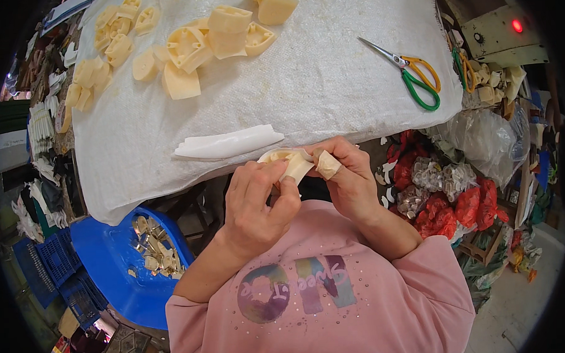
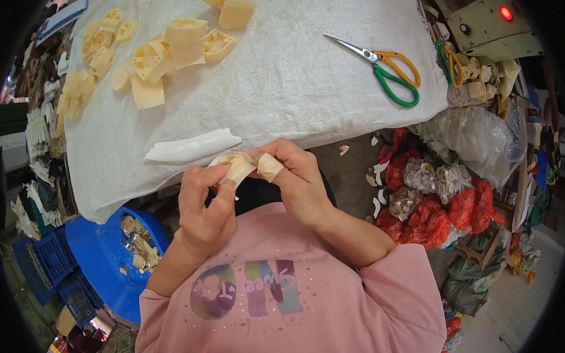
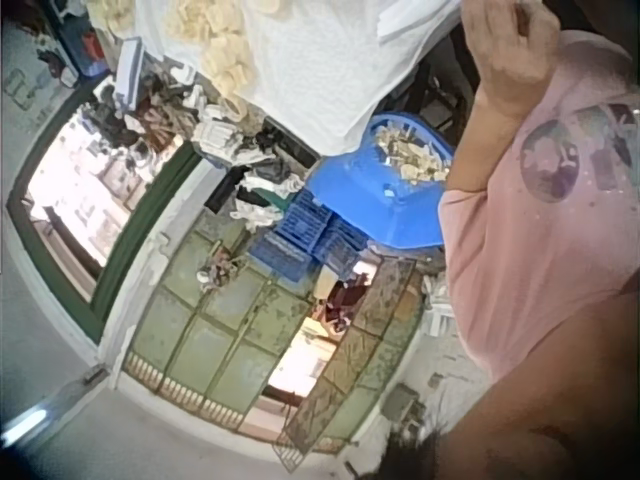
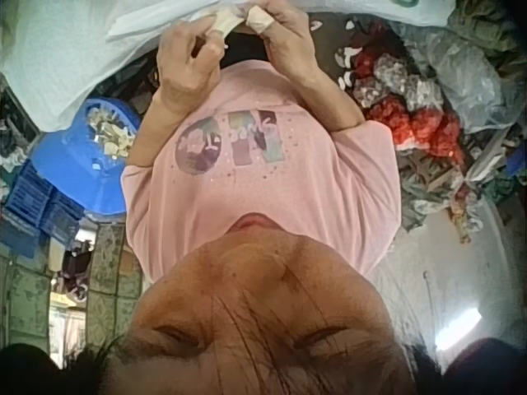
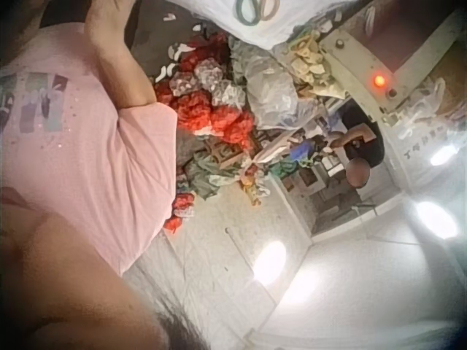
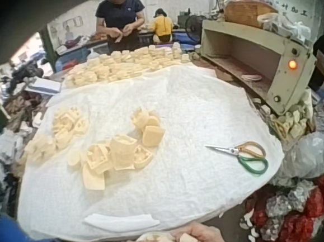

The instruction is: The recorder is attaching white adhesive strips to plastic shoe components and trimming them with scissors.

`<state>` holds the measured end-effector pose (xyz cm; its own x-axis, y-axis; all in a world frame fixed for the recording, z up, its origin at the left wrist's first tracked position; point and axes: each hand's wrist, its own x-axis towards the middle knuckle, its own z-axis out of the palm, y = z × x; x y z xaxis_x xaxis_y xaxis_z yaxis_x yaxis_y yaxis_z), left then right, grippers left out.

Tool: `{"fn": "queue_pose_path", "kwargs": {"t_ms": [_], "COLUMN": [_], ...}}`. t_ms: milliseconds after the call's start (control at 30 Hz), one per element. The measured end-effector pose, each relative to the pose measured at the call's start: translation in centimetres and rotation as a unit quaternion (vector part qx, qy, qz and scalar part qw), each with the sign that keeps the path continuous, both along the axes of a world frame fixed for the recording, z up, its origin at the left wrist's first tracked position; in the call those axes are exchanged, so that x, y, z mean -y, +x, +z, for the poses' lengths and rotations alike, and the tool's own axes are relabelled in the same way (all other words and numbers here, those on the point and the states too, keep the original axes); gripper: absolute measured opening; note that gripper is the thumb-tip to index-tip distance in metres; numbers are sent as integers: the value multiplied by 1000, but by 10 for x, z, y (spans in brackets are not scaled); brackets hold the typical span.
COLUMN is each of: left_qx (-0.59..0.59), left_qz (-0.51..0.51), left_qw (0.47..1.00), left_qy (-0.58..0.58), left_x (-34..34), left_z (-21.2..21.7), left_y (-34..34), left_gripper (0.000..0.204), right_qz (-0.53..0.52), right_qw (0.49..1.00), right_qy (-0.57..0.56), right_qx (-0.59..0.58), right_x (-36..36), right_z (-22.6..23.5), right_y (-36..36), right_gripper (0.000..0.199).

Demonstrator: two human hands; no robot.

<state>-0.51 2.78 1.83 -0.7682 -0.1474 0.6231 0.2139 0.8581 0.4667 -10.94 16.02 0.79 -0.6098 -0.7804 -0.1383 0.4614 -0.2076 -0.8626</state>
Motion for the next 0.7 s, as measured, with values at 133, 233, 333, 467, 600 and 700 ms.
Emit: {"fn": "queue_pose_path", "kwargs": {"t_ms": [133, 233, 333, 467, 600, 700], "left_qx": [23, 36, 46, 71, 21, -15], "left_qz": [7, 13, 6, 7, 3, -33], "left_qw": [999, 997, 996, 996, 975, 953], "left_qy": [-46, -70, -74, -47, 223, 301], "left_x": [-1, 1, 4, 12, 12, 7], "left_z": [5, 5, 5, -3, -13, -13], "left_y": [-2, -4, -6, -1, 8, 4], "left_gripper": [18, 16, 14, 17, 16, 22], "right_qz": [9, 20, 15, 82, 86, 238], "right_qw": [1000, 996, 983, 938, 990, 962], "right_qy": [12, 82, 130, 167, 80, 116], "right_qx": [-4, -42, -127, -291, -74, -72], "right_x": [2, 6, 9, 11, 15, 14], "right_z": [0, 0, 0, 16, 12, 7], "right_y": [-4, -5, -5, -19, -36, -53], "right_gripper": [21, 18, 20, 26, 31, 58]}}
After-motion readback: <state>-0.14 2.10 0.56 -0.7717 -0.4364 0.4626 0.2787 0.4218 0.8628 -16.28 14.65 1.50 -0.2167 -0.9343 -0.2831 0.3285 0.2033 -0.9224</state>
